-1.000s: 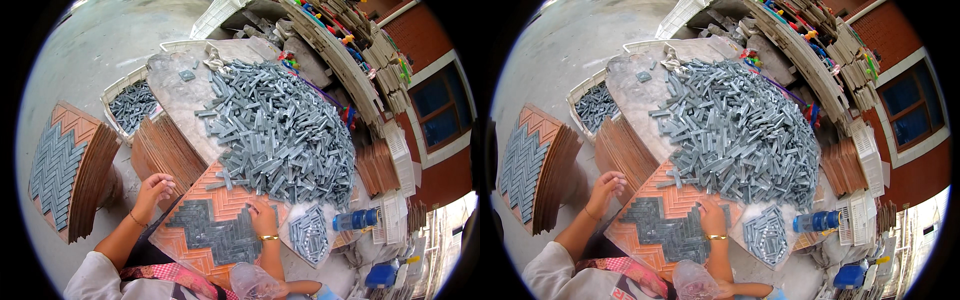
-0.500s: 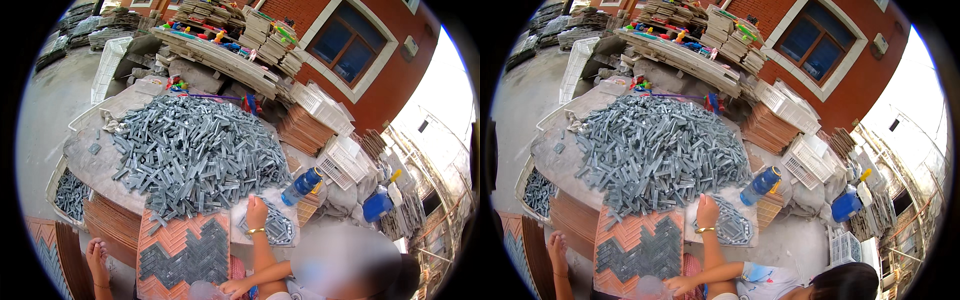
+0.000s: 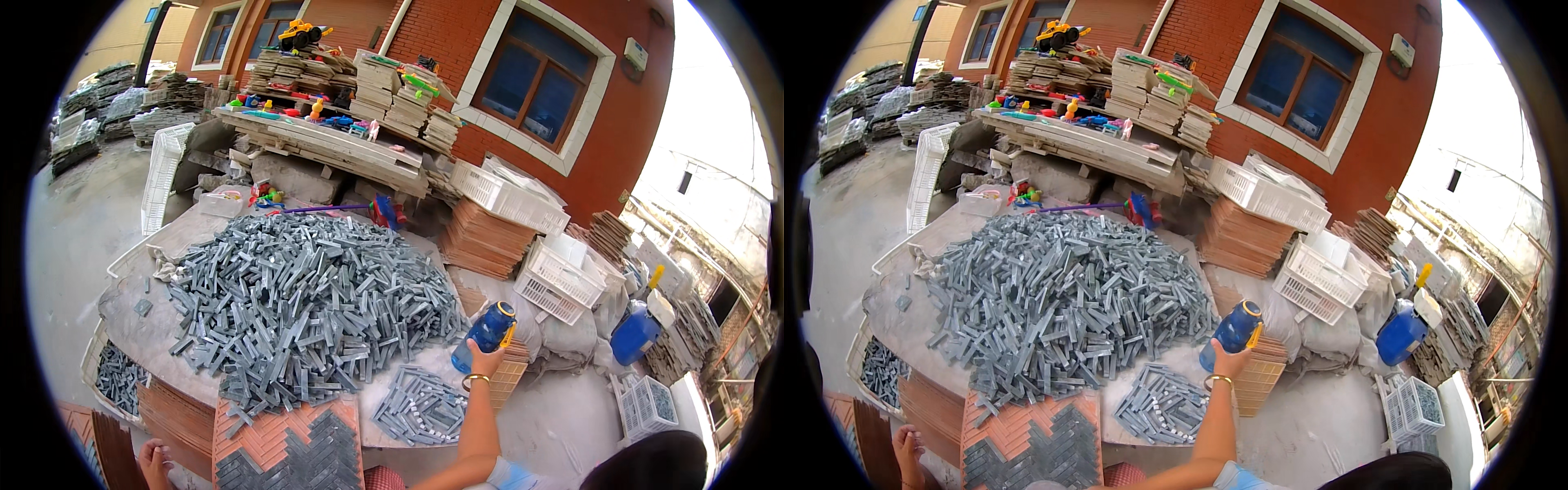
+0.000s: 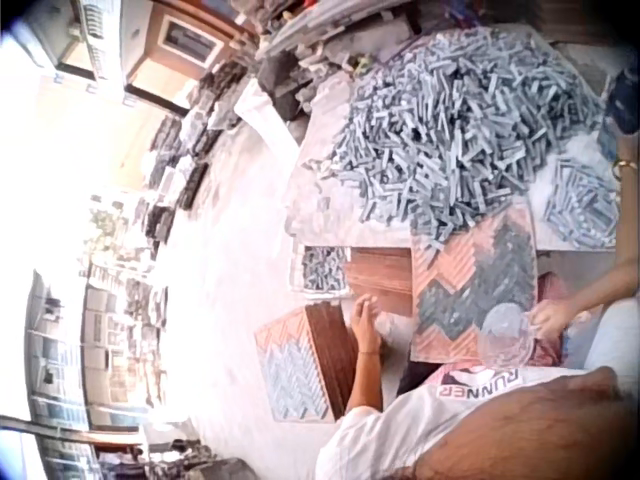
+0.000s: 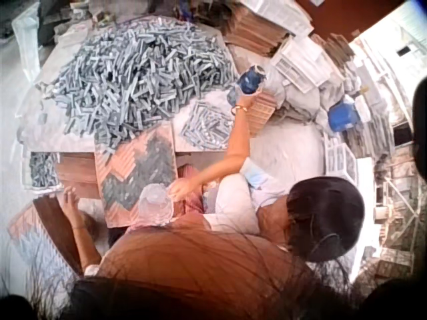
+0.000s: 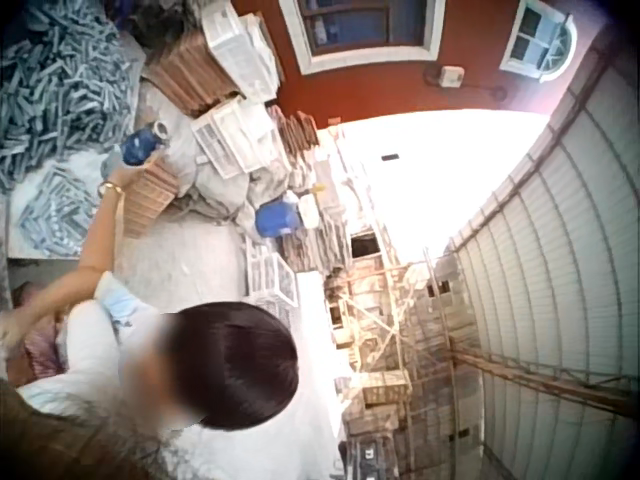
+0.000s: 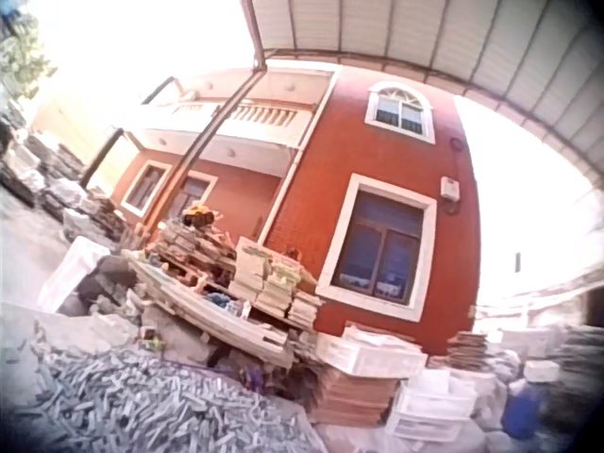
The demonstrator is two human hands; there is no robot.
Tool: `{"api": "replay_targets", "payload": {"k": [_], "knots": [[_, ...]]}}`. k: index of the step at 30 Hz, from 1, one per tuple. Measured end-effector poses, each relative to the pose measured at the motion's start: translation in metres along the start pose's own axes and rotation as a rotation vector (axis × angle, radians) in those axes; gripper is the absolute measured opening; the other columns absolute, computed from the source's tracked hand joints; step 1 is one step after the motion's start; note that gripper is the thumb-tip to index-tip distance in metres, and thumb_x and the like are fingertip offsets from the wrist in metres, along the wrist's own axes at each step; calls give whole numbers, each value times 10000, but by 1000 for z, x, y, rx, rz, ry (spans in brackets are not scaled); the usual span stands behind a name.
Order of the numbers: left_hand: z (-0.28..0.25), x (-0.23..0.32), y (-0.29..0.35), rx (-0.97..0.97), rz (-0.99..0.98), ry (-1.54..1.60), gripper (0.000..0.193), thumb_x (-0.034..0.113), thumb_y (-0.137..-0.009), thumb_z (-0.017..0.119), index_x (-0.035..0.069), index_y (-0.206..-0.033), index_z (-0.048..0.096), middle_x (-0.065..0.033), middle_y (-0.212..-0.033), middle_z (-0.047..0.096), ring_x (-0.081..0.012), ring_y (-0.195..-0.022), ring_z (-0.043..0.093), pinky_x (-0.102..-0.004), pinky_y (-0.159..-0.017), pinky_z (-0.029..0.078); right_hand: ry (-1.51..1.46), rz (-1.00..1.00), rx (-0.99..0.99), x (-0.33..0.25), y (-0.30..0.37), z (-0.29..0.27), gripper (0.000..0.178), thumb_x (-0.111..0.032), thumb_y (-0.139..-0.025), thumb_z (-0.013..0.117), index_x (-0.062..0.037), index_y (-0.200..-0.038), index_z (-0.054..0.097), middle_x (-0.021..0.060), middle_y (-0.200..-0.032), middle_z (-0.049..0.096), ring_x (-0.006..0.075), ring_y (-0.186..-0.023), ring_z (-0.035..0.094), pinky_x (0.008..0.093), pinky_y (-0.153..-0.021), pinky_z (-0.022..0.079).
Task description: The person arranges small grey rectangular tiles onto a patterned board, creating a herringbone design. A child is present nearby, occasionally interacting with the tiles and a water bottle.
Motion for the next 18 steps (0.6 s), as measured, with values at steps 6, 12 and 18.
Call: {"api": "replay_targets", "payload": {"k": [6, 12, 18], "knots": [[0, -11, -18, 14, 170, 31, 85, 144, -897, 523, 75, -940, 549, 33, -712, 513, -30, -562, 462, -153, -471, 366, 10, 51, 106, 6, -21, 15, 1039, -379, -472, 889, 58, -1276, 397, 244, -1237, 508, 386, -1170, 480, 409, -999, 377], [39, 35, 5, -46, 269, -3, 88, 120, -869, 530, 52, -916, 559, 24, -709, 509, -34, -565, 459, -162, -485, 374, -161, -42, 29, -28, -24, -10, 915, -334, -472, 895, 25, -1199, 471, 188, -1119, 593, 351, -1033, 573, 393, -921, 432], [121, 88, 37, -284, 325, 113, 176, 46, -844, 546, -26, -1002, 581, -61, -876, 622, -120, -774, 573, -247, -711, 466, -842, -96, -585, -147, 79, -15, 753, -240, -583, 884, -3, -1180, 492, 68, -1099, 578, 185, -978, 555, 317, -895, 427]]}}
Point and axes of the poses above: each hand's wrist, its own y-axis away from the middle knuckle, its own z-axis out of the palm, x = y × z, the point moved 5 cm from there along -y, towards the middle knuckle
